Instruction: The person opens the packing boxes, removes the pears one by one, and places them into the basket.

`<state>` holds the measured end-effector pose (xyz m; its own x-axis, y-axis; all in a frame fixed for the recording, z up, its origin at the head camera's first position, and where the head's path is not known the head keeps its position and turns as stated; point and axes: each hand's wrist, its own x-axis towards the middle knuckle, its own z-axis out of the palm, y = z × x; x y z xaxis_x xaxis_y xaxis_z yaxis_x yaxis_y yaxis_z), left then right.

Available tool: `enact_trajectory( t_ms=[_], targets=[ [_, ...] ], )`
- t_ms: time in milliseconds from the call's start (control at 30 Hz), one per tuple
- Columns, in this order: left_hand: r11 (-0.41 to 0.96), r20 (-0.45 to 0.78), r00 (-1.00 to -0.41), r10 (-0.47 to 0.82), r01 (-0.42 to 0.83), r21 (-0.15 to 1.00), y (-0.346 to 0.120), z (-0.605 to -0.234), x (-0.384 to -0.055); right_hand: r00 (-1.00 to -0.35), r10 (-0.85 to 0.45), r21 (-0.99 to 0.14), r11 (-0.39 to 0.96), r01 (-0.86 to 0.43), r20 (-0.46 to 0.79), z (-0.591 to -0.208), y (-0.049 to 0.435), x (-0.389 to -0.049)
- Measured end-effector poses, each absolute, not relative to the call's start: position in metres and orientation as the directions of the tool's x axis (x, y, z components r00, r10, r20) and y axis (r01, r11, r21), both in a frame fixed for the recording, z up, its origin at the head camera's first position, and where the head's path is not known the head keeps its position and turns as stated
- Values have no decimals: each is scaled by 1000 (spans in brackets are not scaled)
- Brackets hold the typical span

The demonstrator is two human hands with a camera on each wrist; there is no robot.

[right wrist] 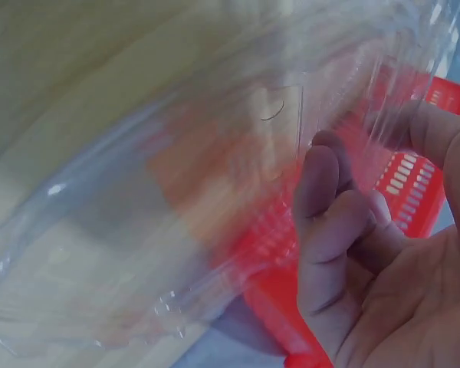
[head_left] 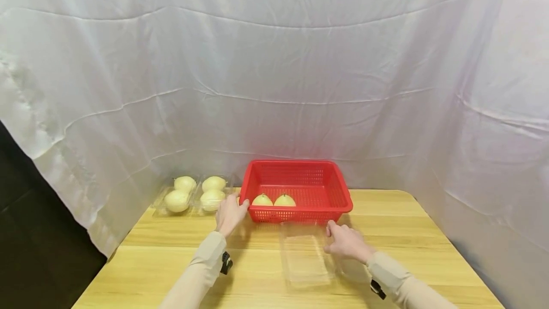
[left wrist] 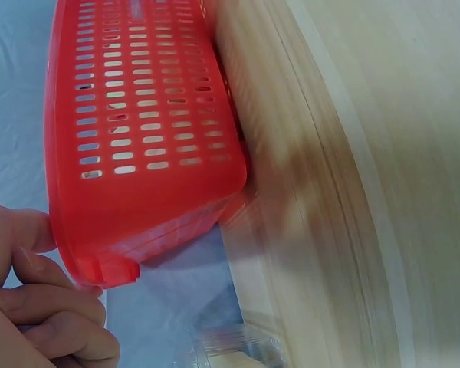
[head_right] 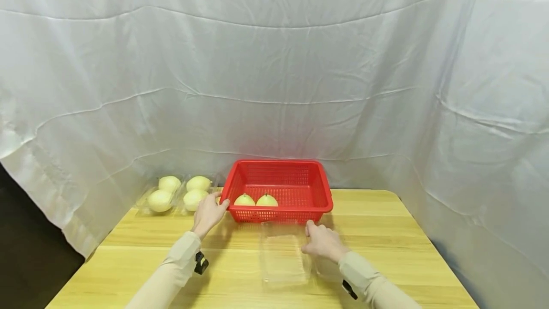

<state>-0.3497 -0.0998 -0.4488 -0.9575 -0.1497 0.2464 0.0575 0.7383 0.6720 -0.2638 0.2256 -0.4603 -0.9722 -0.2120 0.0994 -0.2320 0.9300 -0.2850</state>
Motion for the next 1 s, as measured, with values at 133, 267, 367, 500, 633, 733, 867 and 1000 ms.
enact_trajectory(
  t_ms=[133,267,367,500,633,733,867,1000],
  targets=[
    [739,244,-958,-148,56,672,-100,-448,-349,-958,-253,-259,924,-281,137,-460,239,-264],
    [744,244,-959,-147,56,666,-100,-448,-350,-943,-297,-273,904,-328,149,-460,257,-266],
    [745,240,-959,-150,51,666,-100,-448,-350,-942,-305,-294,896,-333,138,-459,273,-268],
    [740,241,-958,-154,50,670,-99,-447,-349,-960,-260,-318,906,-279,99,-454,293,-268],
    [739,251,-955,-156,56,671,-99,-448,-349,-972,-224,-319,918,-236,76,-451,311,-267],
    [741,254,-954,-159,55,669,-99,-448,-349,-972,-224,-328,915,-235,74,-450,323,-267],
    [745,250,-955,-159,50,665,-98,-448,-350,-976,-208,-334,918,-216,62,-449,337,-268],
    [747,241,-958,-155,46,663,-98,-447,-351,-981,-187,-326,925,-193,48,-449,347,-269]
  ],
)
